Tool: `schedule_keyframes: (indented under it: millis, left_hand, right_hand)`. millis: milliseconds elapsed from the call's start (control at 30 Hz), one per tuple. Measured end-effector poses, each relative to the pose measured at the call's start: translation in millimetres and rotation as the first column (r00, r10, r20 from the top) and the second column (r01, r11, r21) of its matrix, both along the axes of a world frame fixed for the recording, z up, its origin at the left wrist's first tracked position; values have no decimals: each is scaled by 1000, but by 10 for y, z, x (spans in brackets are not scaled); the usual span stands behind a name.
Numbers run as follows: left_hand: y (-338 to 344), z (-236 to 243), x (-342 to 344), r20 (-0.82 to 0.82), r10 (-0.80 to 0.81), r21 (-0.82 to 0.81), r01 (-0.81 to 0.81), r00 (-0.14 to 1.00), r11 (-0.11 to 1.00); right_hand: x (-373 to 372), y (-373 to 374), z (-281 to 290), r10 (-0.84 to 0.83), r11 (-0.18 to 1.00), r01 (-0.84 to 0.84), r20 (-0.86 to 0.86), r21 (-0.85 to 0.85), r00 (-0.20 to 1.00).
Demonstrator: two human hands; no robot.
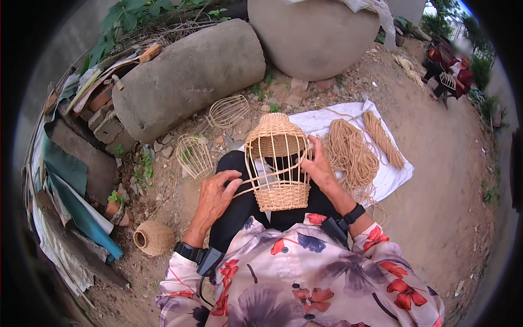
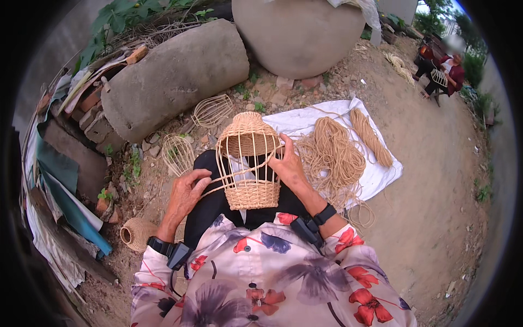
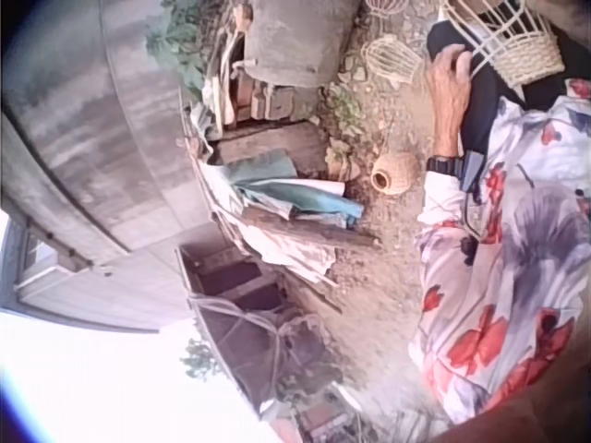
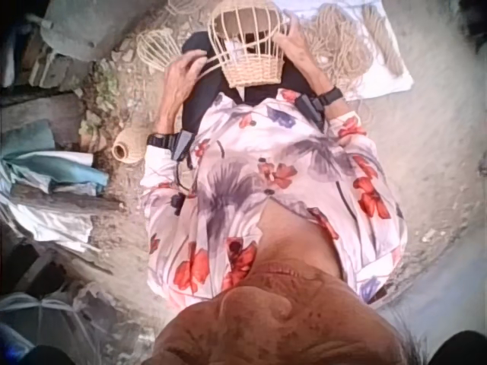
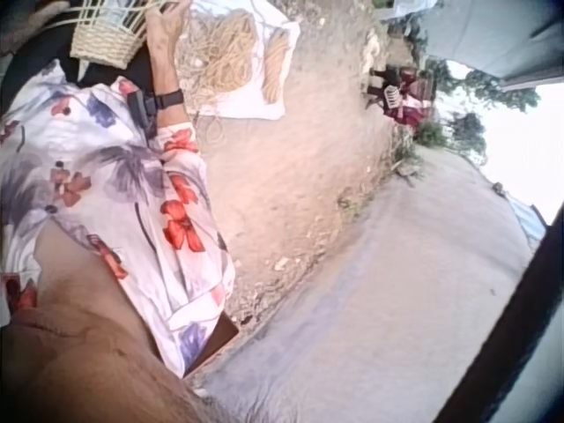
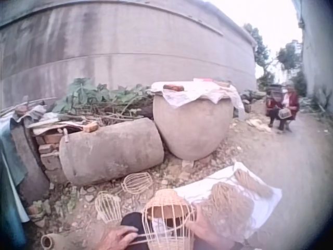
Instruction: Weaving a small basket or trap using natural fibers and a skeletal frame.
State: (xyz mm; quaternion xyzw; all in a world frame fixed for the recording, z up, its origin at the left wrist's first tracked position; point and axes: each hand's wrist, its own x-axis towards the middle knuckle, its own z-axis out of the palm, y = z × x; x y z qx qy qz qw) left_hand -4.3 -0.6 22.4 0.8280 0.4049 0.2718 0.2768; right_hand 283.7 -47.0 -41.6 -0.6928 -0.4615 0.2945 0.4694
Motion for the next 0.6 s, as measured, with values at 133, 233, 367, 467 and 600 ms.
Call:
schedule_keyframes:
  millis: [133,233,367,467,600]
  left_hand:
    - [-66,-14,173,-177,-124,231,164,976,959]
    - [66,-137,-47,-129,-83,296,118,988,948]
    - [327,-420,-1052,-198,95,306,-31,976,951]
    - [423,-632,-1785,-246,290,337,-199,925,920]
    - [461,-879,-1794,-278,541,376,-428,794,821]
  right_hand:
    - [-25,16,38,2,1000,-2,-19,-18,1000]
    - [9,-3,33,-8,1000,8,-31,2,999]
    - [27,8,13,16,999,-17,9,29,1000]
    - [-20,-24,106,9,1000,-9,-41,-3,999]
    - [-71,-19,192,29,999,-30,-46,-23,999]
